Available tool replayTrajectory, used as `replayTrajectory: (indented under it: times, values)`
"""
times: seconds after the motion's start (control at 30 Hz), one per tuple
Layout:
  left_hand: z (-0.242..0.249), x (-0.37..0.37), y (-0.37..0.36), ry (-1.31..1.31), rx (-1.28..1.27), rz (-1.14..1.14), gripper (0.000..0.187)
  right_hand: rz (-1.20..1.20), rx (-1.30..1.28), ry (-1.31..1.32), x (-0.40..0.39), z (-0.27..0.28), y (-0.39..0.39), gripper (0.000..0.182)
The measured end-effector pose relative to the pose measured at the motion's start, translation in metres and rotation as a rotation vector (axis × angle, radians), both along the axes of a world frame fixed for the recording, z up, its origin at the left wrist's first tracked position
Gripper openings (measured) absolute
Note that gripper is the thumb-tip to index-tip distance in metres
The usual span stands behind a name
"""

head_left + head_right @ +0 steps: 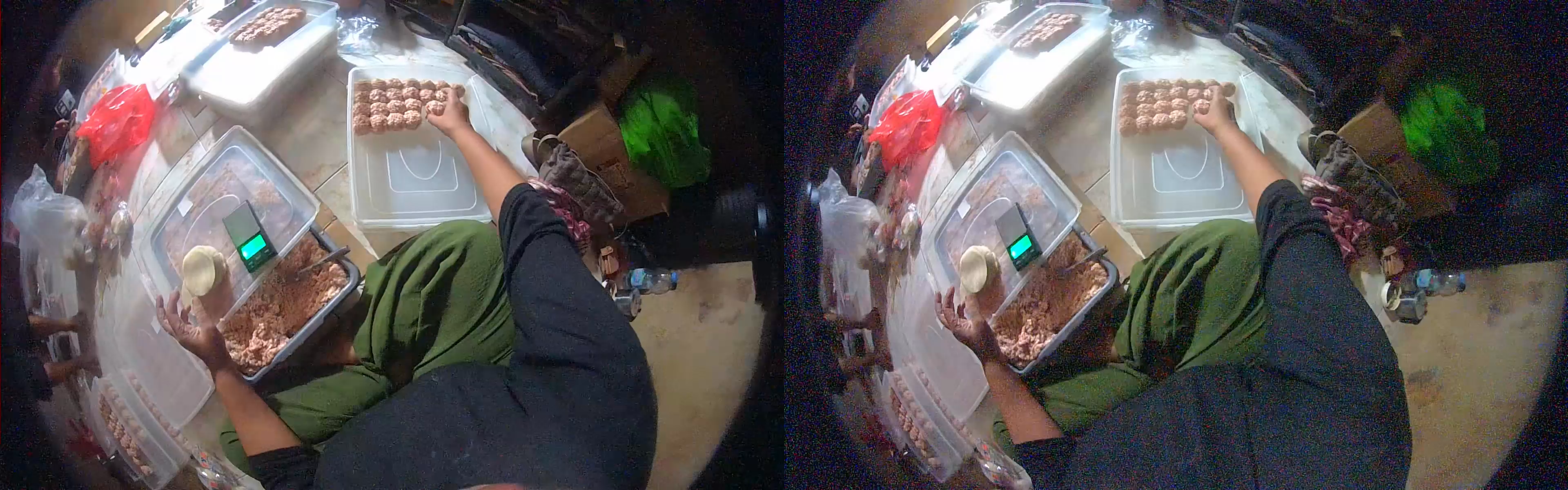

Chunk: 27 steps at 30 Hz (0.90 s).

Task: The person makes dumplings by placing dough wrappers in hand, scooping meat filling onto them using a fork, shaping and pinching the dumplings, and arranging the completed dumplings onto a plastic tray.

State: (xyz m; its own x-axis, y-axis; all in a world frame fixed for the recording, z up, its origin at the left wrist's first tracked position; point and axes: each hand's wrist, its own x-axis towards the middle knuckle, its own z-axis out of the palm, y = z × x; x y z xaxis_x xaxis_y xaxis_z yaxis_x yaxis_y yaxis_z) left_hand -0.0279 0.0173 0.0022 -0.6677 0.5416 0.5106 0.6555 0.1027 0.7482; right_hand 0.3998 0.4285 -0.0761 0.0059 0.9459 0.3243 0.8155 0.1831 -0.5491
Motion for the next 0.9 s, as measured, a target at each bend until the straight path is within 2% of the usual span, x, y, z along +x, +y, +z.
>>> replayTrajectory:
  times: [0.13, 0.23, 0.33, 0.43, 0.53, 0.63, 0.73, 0.83, 0.9]
  values:
    - [0.000, 0.002, 0.001, 0.012, -0.047, 0.003, 0.032, 0.019, 0.081, 0.068, -0.005, -0.012, 0.004, 0.082]
    - [0.001, 0.003, 0.001, 0.056, -0.080, 0.006, 0.034, 0.001, -0.091, 0.131, -0.001, -0.011, -0.002, 0.081]
    - [0.006, 0.008, 0.001, 0.043, -0.079, -0.002, 0.033, 0.015, -0.108, 0.250, -0.003, 0.004, -0.019, 0.081]
    - [0.006, 0.008, -0.001, 0.033, -0.075, -0.004, 0.033, 0.011, -0.044, 0.239, -0.003, -0.006, -0.012, 0.080]
    - [0.009, 0.011, 0.000, 0.019, -0.074, -0.016, 0.032, 0.019, -0.038, 0.130, -0.008, 0.006, -0.014, 0.076]
    - [0.008, 0.009, 0.000, -0.002, -0.076, -0.020, 0.031, -0.065, 0.061, -0.011, -0.009, -0.005, -0.004, 0.074]
    - [0.004, 0.006, -0.001, -0.033, -0.083, -0.023, 0.032, 0.023, 0.118, 0.054, -0.006, -0.015, 0.001, 0.075]
    - [0.002, 0.005, 0.000, -0.041, -0.090, -0.033, 0.032, 0.099, 0.042, 0.035, -0.003, -0.016, 0.006, 0.086]
    - [-0.001, 0.005, 0.000, -0.019, -0.110, -0.034, 0.033, 0.097, 0.046, 0.043, -0.003, -0.016, 0.004, 0.086]
